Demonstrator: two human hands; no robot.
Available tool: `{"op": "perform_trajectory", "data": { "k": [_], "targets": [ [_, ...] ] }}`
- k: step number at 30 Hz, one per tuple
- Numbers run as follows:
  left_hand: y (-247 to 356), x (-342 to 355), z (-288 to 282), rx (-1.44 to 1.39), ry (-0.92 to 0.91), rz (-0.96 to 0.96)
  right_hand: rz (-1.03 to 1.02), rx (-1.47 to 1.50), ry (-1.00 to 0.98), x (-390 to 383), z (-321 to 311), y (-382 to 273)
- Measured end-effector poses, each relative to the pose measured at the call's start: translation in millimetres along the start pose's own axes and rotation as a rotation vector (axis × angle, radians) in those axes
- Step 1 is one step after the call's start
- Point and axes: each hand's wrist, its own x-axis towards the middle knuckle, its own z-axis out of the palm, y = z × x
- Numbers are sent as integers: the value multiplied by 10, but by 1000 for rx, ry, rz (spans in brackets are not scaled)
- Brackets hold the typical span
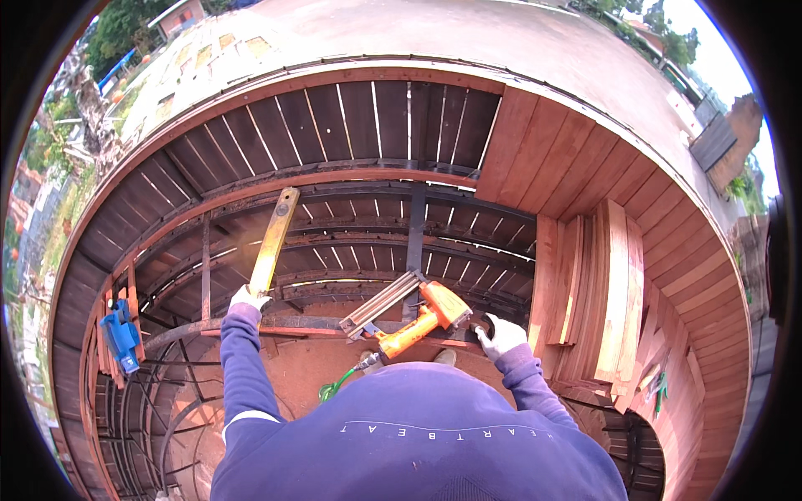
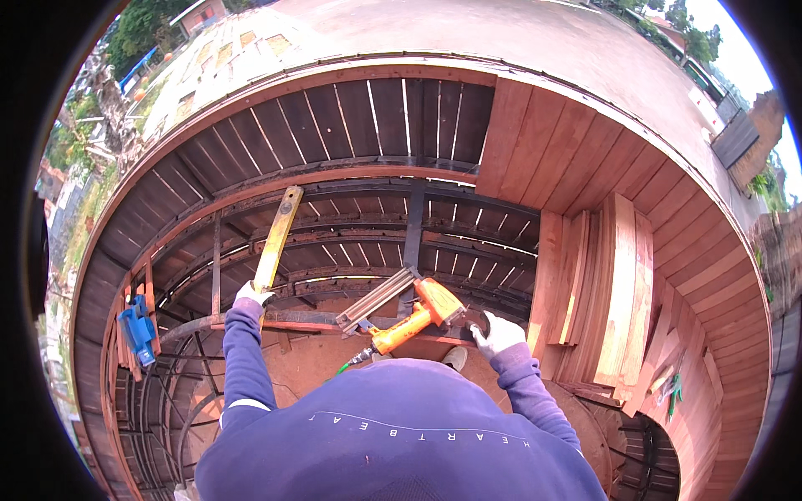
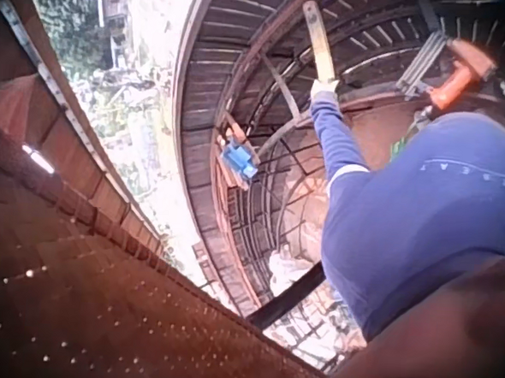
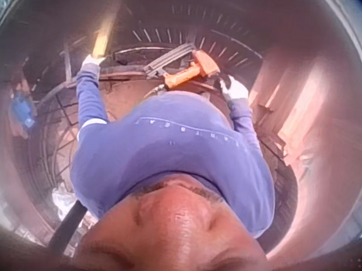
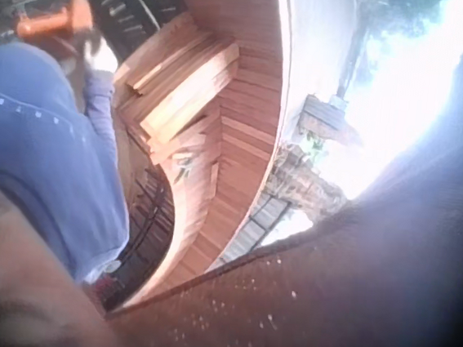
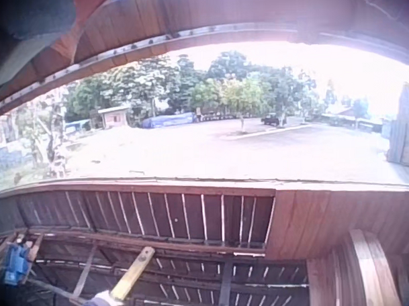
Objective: The person installs wooden planks onto a curved ceiling structure. They use a yellow spirit level to check alignment and a pneumatic nail gun to secure the planks. The person repeatedly measures, positions, and nails the wood pieces into place.
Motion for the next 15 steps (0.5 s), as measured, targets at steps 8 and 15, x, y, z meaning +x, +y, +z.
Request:
{"op": "perform_trajectory", "data": {
  "k": [8, 15],
  "targets": [
    [692, 171, -990, -445, 298, 422, 84, 3, -65, 1, -114, -108],
    [2804, -615, -2407, -1234, 89, 1025, 83, -11, -26, -24, -51, -81]
  ]
}}
